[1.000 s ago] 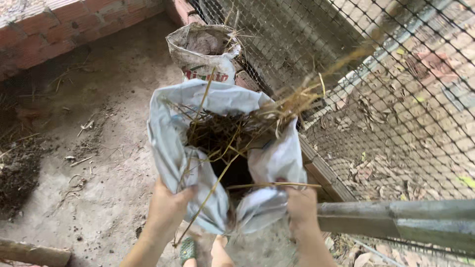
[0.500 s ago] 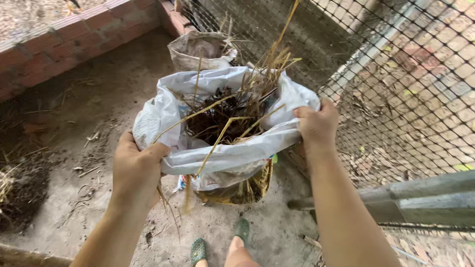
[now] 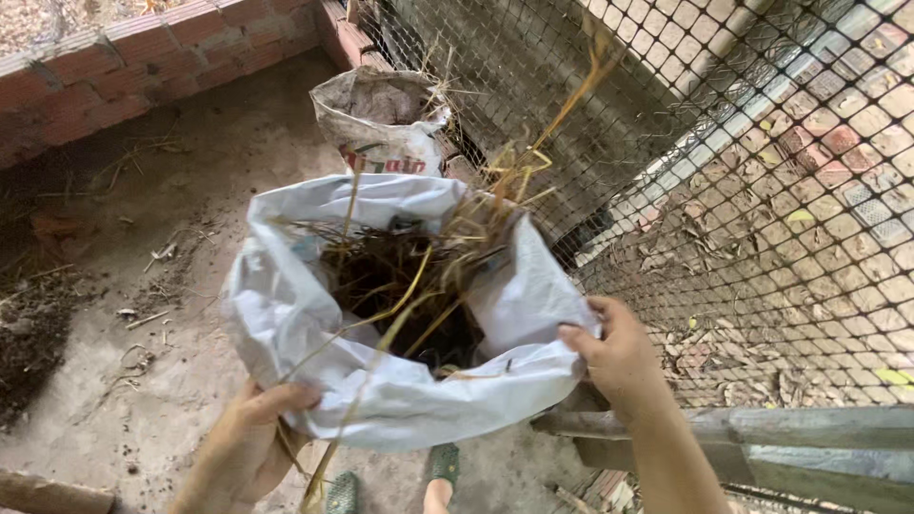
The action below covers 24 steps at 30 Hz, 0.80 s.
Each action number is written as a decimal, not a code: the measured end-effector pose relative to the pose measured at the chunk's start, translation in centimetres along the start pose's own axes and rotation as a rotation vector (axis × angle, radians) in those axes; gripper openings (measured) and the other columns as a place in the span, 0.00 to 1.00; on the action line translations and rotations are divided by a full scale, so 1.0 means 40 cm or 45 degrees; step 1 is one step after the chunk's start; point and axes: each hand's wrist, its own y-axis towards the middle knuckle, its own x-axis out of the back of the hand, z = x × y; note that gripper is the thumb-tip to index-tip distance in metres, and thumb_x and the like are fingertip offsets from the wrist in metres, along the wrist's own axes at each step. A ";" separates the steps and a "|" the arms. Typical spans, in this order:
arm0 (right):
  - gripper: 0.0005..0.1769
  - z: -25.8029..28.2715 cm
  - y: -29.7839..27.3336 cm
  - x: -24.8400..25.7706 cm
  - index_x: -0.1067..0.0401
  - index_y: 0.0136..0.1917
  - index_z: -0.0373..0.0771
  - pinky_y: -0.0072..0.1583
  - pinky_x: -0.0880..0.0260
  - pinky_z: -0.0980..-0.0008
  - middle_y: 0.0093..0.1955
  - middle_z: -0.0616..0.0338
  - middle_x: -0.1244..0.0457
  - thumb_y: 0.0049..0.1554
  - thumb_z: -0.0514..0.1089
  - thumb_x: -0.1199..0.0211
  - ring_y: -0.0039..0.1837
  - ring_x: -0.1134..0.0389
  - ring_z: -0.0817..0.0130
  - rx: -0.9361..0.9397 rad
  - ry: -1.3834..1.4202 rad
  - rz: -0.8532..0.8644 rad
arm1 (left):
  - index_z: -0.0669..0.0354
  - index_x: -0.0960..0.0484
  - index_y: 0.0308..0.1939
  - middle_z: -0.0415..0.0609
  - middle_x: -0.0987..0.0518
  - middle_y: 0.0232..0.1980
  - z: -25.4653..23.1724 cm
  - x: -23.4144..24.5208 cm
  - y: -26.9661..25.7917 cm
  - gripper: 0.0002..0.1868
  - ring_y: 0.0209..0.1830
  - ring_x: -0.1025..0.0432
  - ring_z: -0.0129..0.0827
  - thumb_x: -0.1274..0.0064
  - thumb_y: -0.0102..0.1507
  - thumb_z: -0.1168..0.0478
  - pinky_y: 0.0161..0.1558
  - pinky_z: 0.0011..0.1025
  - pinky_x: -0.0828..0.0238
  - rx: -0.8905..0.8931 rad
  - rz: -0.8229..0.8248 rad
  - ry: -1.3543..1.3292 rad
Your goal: The person scoops straw and debris from the floor into a bag using a dustpan, packs the debris into the bag by hand, and sweeps the floor using a broom.
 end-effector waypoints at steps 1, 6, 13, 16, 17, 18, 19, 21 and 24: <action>0.30 -0.020 0.011 -0.003 0.36 0.69 0.37 0.58 0.29 0.42 0.57 0.45 0.32 0.53 0.38 0.36 0.55 0.31 0.49 -0.222 0.358 0.166 | 0.75 0.35 0.59 0.66 0.21 0.51 0.025 0.012 0.006 0.29 0.43 0.19 0.48 0.48 0.54 0.72 0.50 0.46 0.19 -0.001 -0.005 -0.005; 0.29 -0.105 0.054 -0.047 0.39 0.70 0.33 0.67 0.31 0.51 0.59 0.49 0.32 0.56 0.36 0.42 0.61 0.30 0.55 -0.329 1.246 0.347 | 0.69 0.28 0.56 0.53 0.20 0.48 0.090 0.103 0.050 0.24 0.45 0.19 0.40 0.57 0.55 0.70 0.49 0.50 0.18 -0.359 -0.194 -0.448; 0.36 -0.126 0.018 -0.139 0.41 0.75 0.35 0.67 0.35 0.54 0.65 0.48 0.35 0.53 0.35 0.43 0.63 0.32 0.55 -0.182 1.312 0.779 | 0.83 0.28 0.48 0.64 0.19 0.47 0.189 0.180 0.168 0.15 0.45 0.21 0.49 0.58 0.64 0.69 0.56 0.46 0.21 -0.938 -0.206 -0.483; 0.35 -0.049 0.010 -0.101 0.41 0.74 0.47 0.66 0.36 0.53 0.68 0.57 0.35 0.53 0.38 0.38 0.64 0.33 0.54 -0.570 0.440 0.525 | 0.77 0.26 0.61 0.60 0.19 0.52 0.111 0.100 0.085 0.23 0.47 0.20 0.43 0.58 0.64 0.66 0.57 0.40 0.21 -0.785 -0.090 -0.618; 0.35 -0.024 0.000 -0.097 0.41 0.74 0.47 0.66 0.36 0.53 0.68 0.57 0.35 0.53 0.38 0.38 0.64 0.33 0.54 -0.559 0.427 0.542 | 0.72 0.25 0.62 0.58 0.18 0.52 0.073 0.076 0.058 0.24 0.45 0.19 0.41 0.58 0.66 0.60 0.52 0.39 0.20 -0.680 -0.093 -0.516; 0.40 -0.001 -0.016 -0.084 0.42 0.74 0.39 0.68 0.39 0.51 0.68 0.49 0.38 0.49 0.38 0.35 0.67 0.36 0.48 0.201 0.013 0.178 | 0.68 0.25 0.63 0.56 0.17 0.51 0.047 0.055 0.037 0.26 0.43 0.19 0.40 0.57 0.67 0.54 0.46 0.38 0.19 -0.569 -0.091 -0.420; 0.46 0.021 -0.032 -0.080 0.43 0.74 0.31 0.70 0.42 0.50 0.69 0.41 0.42 0.44 0.38 0.33 0.69 0.39 0.42 0.955 -0.391 -0.206 | 0.68 0.25 0.63 0.56 0.17 0.51 0.029 0.041 0.020 0.26 0.43 0.19 0.40 0.57 0.67 0.54 0.46 0.38 0.19 -0.582 -0.101 -0.436; 0.38 0.056 -0.079 -0.112 0.40 0.72 0.35 0.69 0.34 0.55 0.70 0.46 0.40 0.51 0.46 0.35 0.70 0.36 0.49 0.965 -0.130 0.160 | 0.62 0.28 0.69 0.57 0.18 0.55 0.005 0.032 -0.001 0.28 0.45 0.19 0.42 0.60 0.75 0.44 0.45 0.45 0.19 -0.532 0.097 -0.282; 0.47 0.135 -0.130 -0.188 0.36 0.74 0.34 0.71 0.35 0.53 0.73 0.41 0.40 0.47 0.53 0.25 0.74 0.38 0.44 1.501 -0.273 0.821 | 0.66 0.31 0.70 0.59 0.21 0.49 0.021 0.016 0.003 0.31 0.44 0.21 0.43 0.62 0.76 0.42 0.49 0.43 0.21 -0.537 0.058 -0.340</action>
